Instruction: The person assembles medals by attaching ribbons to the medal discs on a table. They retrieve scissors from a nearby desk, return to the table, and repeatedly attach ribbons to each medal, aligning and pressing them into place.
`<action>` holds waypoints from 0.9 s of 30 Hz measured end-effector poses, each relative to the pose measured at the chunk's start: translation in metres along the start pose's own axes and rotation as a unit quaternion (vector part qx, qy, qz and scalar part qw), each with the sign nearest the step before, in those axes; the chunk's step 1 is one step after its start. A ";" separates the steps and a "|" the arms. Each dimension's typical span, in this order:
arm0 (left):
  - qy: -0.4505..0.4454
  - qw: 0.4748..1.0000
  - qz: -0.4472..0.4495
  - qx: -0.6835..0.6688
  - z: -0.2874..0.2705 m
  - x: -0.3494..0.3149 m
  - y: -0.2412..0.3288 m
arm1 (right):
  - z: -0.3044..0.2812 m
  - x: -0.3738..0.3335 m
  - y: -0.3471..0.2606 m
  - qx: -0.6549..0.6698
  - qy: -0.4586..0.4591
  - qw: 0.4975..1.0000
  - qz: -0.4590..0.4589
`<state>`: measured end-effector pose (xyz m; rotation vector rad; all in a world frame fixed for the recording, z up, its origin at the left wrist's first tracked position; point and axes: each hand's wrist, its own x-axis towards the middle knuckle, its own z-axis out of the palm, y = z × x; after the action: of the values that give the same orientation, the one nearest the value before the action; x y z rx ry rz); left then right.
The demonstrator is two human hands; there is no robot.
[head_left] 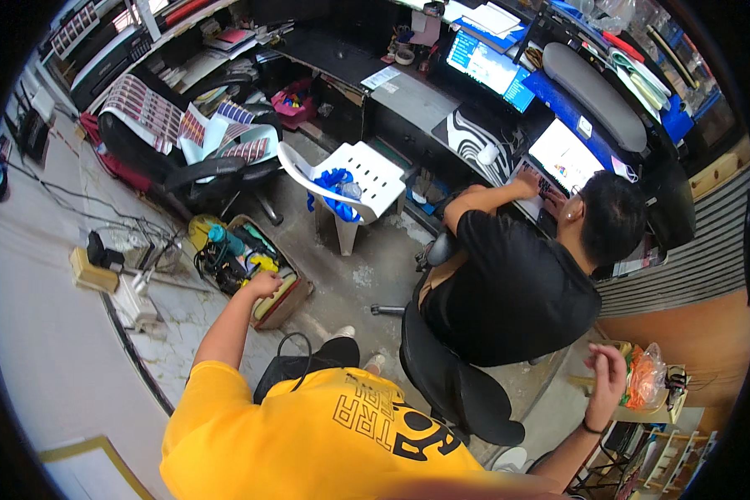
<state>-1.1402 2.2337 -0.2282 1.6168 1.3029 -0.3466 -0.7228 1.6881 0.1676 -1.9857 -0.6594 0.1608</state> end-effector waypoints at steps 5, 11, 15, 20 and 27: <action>0.083 0.984 0.157 0.033 -0.060 0.035 0.079 | 0.136 0.088 -0.050 -0.028 -0.177 0.981 -0.074; 0.055 0.986 0.128 -0.089 -0.134 0.082 0.140 | 0.279 0.173 -0.096 -0.037 -0.253 0.961 -0.104; 0.227 0.966 0.116 -0.042 -0.164 0.136 0.170 | 0.350 0.225 -0.116 -0.018 -0.275 0.953 -0.123; 0.281 0.958 0.035 -0.037 -0.178 0.199 0.213 | 0.419 0.299 -0.122 0.023 -0.306 0.943 -0.130; 0.423 0.904 0.017 -0.058 -0.153 0.225 0.239 | 0.542 0.465 -0.069 0.134 -0.365 0.921 0.019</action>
<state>-0.9014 2.5047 -0.1976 1.7434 1.8762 0.5211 -0.5639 2.3751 0.0339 -1.6436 -1.0006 0.9965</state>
